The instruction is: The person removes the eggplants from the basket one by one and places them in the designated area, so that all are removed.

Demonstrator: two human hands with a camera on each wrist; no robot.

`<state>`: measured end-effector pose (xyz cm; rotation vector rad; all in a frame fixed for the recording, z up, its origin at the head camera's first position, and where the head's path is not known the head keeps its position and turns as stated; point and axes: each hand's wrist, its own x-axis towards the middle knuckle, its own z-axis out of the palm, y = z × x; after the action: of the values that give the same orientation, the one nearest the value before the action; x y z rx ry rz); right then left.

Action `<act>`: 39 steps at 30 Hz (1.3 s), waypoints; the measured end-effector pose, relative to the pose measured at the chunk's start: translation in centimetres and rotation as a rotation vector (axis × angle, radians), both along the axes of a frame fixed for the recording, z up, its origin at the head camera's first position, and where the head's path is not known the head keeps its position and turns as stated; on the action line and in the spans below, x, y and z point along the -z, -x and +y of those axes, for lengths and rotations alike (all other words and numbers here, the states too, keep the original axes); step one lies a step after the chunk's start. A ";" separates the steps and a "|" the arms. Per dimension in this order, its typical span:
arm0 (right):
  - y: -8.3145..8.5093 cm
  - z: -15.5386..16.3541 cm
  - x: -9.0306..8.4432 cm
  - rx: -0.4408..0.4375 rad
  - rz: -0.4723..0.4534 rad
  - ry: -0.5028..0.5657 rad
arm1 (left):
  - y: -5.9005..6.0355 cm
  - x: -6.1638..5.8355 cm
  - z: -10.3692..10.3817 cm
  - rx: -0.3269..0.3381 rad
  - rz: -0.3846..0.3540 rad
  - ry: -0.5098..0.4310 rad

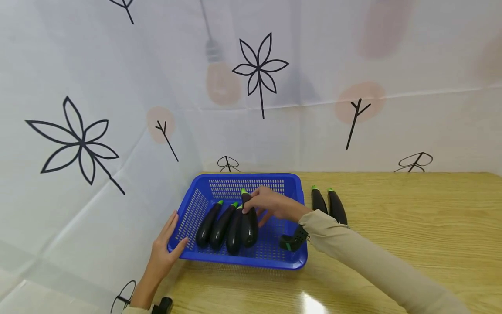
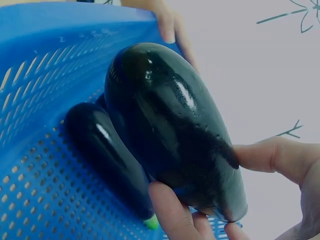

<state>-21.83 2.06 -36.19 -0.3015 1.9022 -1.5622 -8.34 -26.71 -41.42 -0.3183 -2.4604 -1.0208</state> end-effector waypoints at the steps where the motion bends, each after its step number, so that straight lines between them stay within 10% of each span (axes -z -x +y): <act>1: 0.0 0.1 -0.1 -0.002 -0.001 0.005 | 0.0 0.0 0.0 0.001 0.000 -0.001; 39: 0.2 7.0 -1.7 0.060 0.004 0.015 | -0.1 -0.1 0.1 0.007 -0.001 -0.022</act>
<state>-22.01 9.03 -34.54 -0.2558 1.9197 -1.6163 -8.22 -26.60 -41.33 -0.3188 -2.4486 -1.0508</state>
